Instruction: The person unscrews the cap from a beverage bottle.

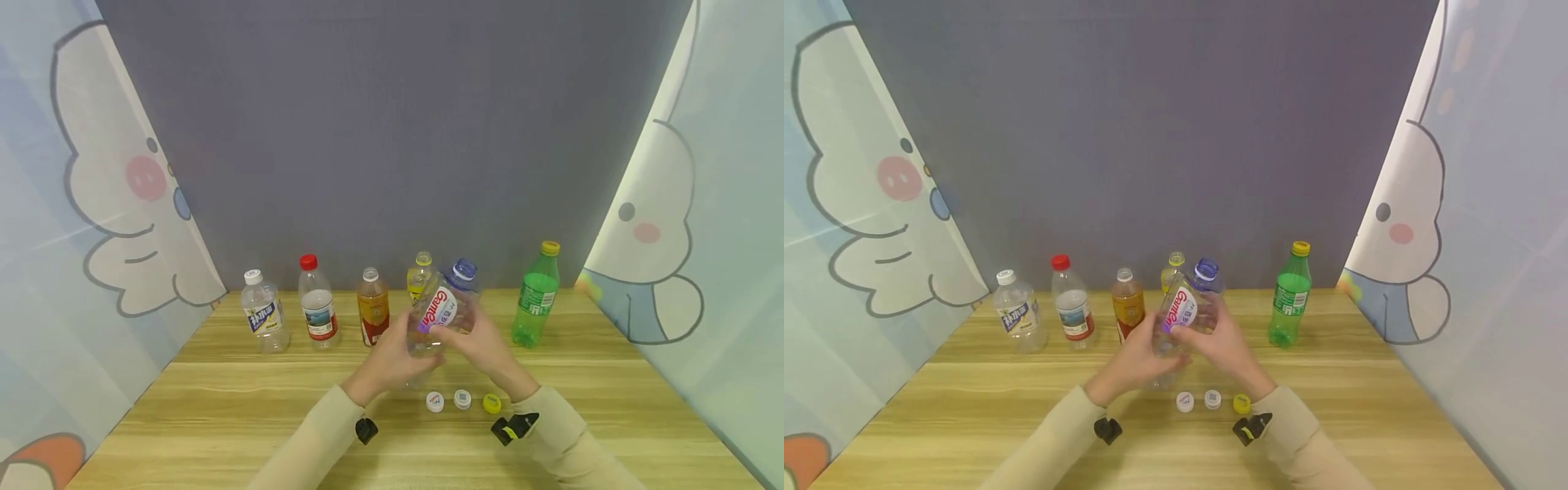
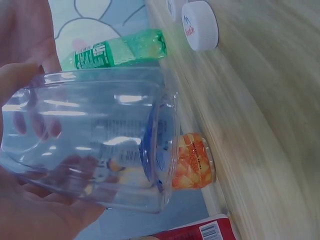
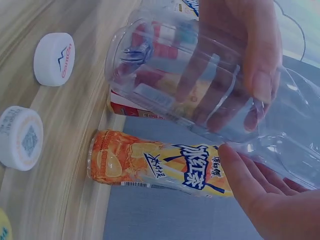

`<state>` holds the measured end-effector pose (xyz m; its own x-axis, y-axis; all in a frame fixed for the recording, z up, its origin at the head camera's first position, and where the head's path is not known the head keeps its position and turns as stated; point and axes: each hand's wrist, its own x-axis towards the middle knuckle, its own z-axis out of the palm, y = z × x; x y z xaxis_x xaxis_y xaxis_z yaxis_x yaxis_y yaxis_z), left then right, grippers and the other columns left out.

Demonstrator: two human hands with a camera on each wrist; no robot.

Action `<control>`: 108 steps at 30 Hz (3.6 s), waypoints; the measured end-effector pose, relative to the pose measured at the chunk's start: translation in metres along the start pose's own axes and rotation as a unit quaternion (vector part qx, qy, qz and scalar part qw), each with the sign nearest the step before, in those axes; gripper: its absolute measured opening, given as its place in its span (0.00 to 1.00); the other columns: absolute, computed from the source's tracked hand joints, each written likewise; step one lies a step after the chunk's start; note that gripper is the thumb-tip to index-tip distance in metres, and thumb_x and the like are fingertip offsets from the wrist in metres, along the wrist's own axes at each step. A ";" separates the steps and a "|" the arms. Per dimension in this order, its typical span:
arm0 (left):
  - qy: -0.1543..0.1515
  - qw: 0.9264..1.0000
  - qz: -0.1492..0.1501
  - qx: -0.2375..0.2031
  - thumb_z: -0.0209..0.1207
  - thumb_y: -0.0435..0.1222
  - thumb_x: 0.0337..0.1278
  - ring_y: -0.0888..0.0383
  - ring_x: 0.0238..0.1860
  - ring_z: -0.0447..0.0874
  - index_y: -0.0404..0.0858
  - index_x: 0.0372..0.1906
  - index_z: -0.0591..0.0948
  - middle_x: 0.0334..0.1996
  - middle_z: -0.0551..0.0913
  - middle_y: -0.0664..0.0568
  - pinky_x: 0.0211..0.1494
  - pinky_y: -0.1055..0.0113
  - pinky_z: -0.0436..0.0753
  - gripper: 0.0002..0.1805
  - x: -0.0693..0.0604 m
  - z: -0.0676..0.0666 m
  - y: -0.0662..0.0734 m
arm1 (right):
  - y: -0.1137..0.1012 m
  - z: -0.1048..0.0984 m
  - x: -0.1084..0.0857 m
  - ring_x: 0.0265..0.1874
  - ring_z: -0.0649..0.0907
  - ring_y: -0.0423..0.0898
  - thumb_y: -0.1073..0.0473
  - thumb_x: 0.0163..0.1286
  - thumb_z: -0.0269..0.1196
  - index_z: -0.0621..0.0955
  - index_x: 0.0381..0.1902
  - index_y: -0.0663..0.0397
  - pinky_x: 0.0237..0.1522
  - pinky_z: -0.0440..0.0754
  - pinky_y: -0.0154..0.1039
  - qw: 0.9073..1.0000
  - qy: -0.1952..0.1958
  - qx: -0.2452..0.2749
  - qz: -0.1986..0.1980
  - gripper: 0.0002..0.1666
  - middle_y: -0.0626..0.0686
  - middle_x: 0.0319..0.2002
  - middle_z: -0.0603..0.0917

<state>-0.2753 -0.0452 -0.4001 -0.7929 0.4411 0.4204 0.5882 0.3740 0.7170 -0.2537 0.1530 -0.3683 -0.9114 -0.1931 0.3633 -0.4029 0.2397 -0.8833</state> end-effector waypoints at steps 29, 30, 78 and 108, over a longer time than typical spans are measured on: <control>0.234 0.969 -0.022 0.081 0.71 0.45 0.60 0.40 0.59 0.75 0.32 0.66 0.70 0.58 0.76 0.39 0.62 0.48 0.75 0.36 -0.014 -0.109 -0.013 | 0.016 -0.046 0.011 0.57 0.80 0.61 0.49 0.66 0.72 0.60 0.74 0.61 0.53 0.82 0.53 0.994 0.054 -0.094 0.017 0.49 0.65 0.59 0.77; 0.254 0.963 -0.012 0.089 0.71 0.44 0.60 0.40 0.58 0.75 0.31 0.65 0.71 0.57 0.76 0.38 0.61 0.47 0.75 0.35 -0.015 -0.112 -0.015 | 0.017 -0.047 0.012 0.57 0.80 0.61 0.48 0.66 0.72 0.60 0.75 0.61 0.54 0.82 0.54 0.993 0.058 -0.100 0.019 0.50 0.66 0.60 0.77; 0.232 0.925 -0.301 0.032 0.66 0.52 0.61 0.33 0.70 0.64 0.35 0.79 0.49 0.71 0.63 0.29 0.69 0.37 0.66 0.53 -0.001 -0.132 -0.073 | 0.059 -0.058 0.078 0.70 0.67 0.68 0.33 0.65 0.67 0.47 0.79 0.68 0.69 0.66 0.61 0.975 0.090 -0.160 0.126 0.66 0.74 0.73 0.62; 0.280 0.929 -0.235 -0.052 0.71 0.47 0.58 0.40 0.68 0.68 0.40 0.74 0.61 0.71 0.66 0.40 0.68 0.43 0.69 0.45 -0.008 -0.122 -0.066 | 0.023 -0.071 0.039 0.66 0.71 0.65 0.38 0.70 0.65 0.58 0.76 0.67 0.65 0.71 0.58 0.971 0.134 -0.123 0.153 0.53 0.72 0.67 0.69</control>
<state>-0.3272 -0.1728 -0.3831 -0.9343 -0.2551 0.2490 0.1599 0.3243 0.9324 -0.3046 0.2184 -0.3540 -0.9672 0.1701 0.1889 -0.0879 0.4736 -0.8764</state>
